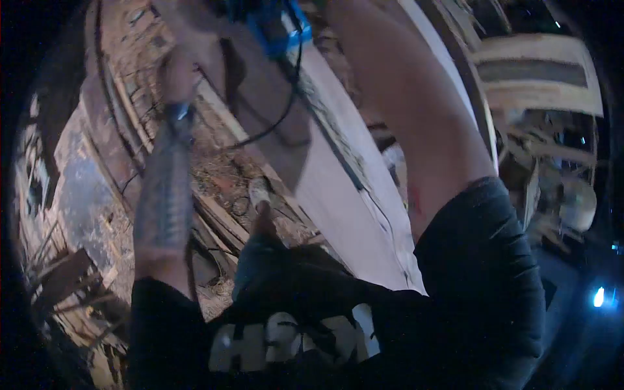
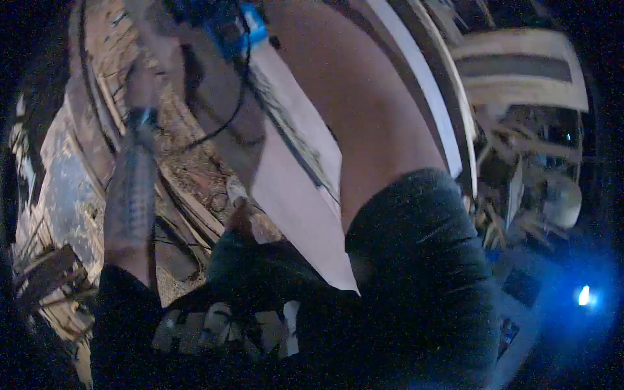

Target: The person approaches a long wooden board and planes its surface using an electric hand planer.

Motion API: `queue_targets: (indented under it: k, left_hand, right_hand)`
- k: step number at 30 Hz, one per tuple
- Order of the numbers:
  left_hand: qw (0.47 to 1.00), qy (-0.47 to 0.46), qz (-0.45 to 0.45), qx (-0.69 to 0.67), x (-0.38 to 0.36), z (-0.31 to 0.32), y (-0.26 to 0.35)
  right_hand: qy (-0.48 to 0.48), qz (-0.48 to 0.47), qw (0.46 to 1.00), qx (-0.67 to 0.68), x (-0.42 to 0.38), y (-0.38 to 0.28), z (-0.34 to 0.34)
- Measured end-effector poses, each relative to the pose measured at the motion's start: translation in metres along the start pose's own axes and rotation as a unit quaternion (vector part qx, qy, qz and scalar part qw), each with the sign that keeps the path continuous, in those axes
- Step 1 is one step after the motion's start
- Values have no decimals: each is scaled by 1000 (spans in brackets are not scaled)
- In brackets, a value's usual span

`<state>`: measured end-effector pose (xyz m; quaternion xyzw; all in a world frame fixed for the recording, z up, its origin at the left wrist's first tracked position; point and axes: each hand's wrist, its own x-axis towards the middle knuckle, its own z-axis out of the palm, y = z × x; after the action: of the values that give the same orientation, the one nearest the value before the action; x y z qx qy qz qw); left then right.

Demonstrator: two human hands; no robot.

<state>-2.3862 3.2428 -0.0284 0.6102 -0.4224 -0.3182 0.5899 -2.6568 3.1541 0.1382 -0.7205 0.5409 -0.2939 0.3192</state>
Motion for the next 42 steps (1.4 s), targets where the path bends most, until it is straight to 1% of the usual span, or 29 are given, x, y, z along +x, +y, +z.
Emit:
queue_targets:
  k: [1,3,5,7,9,10,11,12,13,14,16,17,18,19,20,21,23,25,28,29,31,32,34,35,36,38,40,41,42]
  left_hand:
    - [999,14,-21,-43,-25,-17,13]
    - [999,-3,-21,-45,-89,-58,36]
    - [980,-28,143,135,-167,-100,51]
    - [987,-80,45,129,-246,-119,85]
    - [949,-205,160,176,-298,-118,110]
    - [830,-263,407,278,-330,-102,138]
    - [821,-285,429,248,-358,-89,150]
    - [809,-306,451,221,-390,-75,160]
    - [812,-331,438,200,-416,-62,169]
    - [813,-357,423,180,-440,-50,179]
    - [808,-408,385,179,-496,-34,196]
    - [802,-436,357,198,-525,-29,200]
    - [794,-463,329,216,-551,-25,204]
    - [780,-478,342,215,-575,-21,203]
    - [765,-492,356,213,-600,-20,201]
    - [750,-508,369,210,-623,-20,205]
    - [750,-511,381,176,-663,-21,226]
    - [762,-512,360,163,-686,-28,235]
    - [790,-510,289,180,-694,-39,236]
    - [796,-508,267,193,-689,-44,236]
    - [818,-484,237,202,-672,-57,235]
    - [834,-462,228,197,-662,-63,233]
    - [860,-418,216,196,-641,-74,233]
    - [870,-396,213,203,-628,-77,234]
    - [879,-374,211,208,-612,-80,238]
    - [900,-368,197,125,-565,-78,255]
    - [890,-171,397,144,-515,-52,235]
    - [936,-250,238,72,-486,-48,240]
    - [944,-322,70,-3,-460,-45,249]
  right_hand:
    - [3,5,1000,-2,-35,3,-11]
    - [-7,17,1000,3,-114,6,-35]
    - [-31,45,998,32,-202,1,-60]
    - [-98,137,977,134,-301,-1,-90]
    - [-106,193,951,218,-405,10,-116]
    - [-121,212,936,252,-455,9,-133]
    - [-121,215,926,287,-507,26,-143]
    - [-83,214,934,273,-563,31,-152]
    - [-46,215,940,261,-615,36,-161]
    - [-49,218,948,225,-673,55,-173]
    - [-76,275,924,253,-758,32,-206]
    - [-81,249,932,251,-809,44,-215]
    - [-102,310,904,276,-858,48,-230]
    - [-81,265,950,143,-920,65,-237]
    - [-77,303,940,139,-959,52,-248]
    - [-98,271,953,91,-1013,65,-259]
    - [-81,257,952,146,-1057,53,-265]
    - [-45,282,927,241,-1058,28,-261]
    - [-59,300,933,191,-1048,43,-249]
    - [-72,301,938,158,-1020,48,-244]
    - [-93,279,937,187,-938,42,-229]
    - [-101,257,929,248,-887,31,-216]
    - [-109,249,933,237,-798,23,-188]
    - [-116,270,927,233,-750,-2,-180]
    - [-98,272,918,272,-710,-8,-161]
    - [-63,171,967,178,-630,-5,-129]
    - [-54,160,969,180,-555,-8,-104]
    - [-39,154,978,138,-523,-12,-96]
    - [-19,108,986,125,-491,-7,-84]
